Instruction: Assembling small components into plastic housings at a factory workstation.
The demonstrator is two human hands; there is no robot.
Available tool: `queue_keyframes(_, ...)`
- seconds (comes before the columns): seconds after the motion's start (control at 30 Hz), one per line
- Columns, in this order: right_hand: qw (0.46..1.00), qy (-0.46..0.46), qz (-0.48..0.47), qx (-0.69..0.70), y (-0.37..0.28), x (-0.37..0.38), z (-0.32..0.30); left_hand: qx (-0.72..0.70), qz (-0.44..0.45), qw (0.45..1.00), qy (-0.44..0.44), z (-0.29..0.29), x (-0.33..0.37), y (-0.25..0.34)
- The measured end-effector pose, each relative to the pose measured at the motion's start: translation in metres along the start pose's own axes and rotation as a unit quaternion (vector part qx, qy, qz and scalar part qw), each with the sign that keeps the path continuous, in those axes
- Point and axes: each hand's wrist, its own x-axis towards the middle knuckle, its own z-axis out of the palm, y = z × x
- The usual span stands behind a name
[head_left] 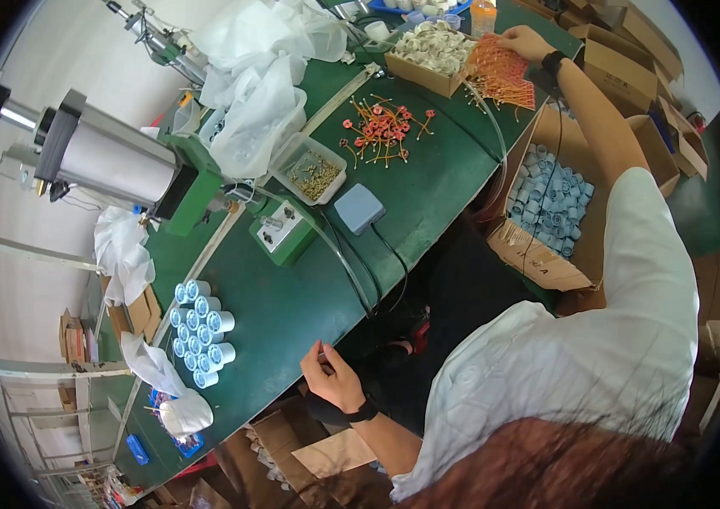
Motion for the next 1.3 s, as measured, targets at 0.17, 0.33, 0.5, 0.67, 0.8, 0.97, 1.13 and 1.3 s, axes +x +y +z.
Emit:
queue_keyframes(0.17, 0.972, 0.1, 0.032, 0.212, 0.022, 0.008, -0.011, -0.005, -0.008, 1.0, 0.007, -0.009, -0.005, -0.002)
queue_keyframes(0.33, 0.896, 0.084, 0.098, 0.424, 0.048, 0.007, -0.021, -0.008, -0.019, 0.999, 0.039, -0.02, -0.01, 0.0)
queue_keyframes(0.5, 0.769, -0.213, 0.045, 0.601, -0.012, 0.005, 0.001, -0.058, -0.037, 0.996, 0.062, -0.024, -0.013, -0.001)
queue_keyframes(0.67, 0.69, -0.251, 0.005, 0.679, -0.199, -0.126, 0.033, -0.177, 0.03, 0.984, -0.012, 0.024, 0.015, 0.046)
queue_keyframes(0.8, 0.61, -0.37, -0.025, 0.7, -0.333, -0.23, 0.094, -0.215, 0.056, 0.974, -0.047, 0.062, 0.033, 0.075)
queue_keyframes(0.97, 0.58, -0.456, 0.017, 0.675, -0.378, -0.307, 0.161, -0.551, -0.114, 0.826, 0.02, 0.069, 0.014, 0.062)
queue_keyframes(1.13, 0.605, -0.455, 0.01, 0.653, -0.392, -0.335, 0.176, -0.641, -0.172, 0.741, 0.097, 0.058, -0.002, 0.037)
queue_keyframes(1.3, 0.657, -0.428, -0.023, 0.621, -0.393, -0.344, 0.179, -0.613, -0.147, 0.771, 0.097, 0.052, -0.009, 0.024)
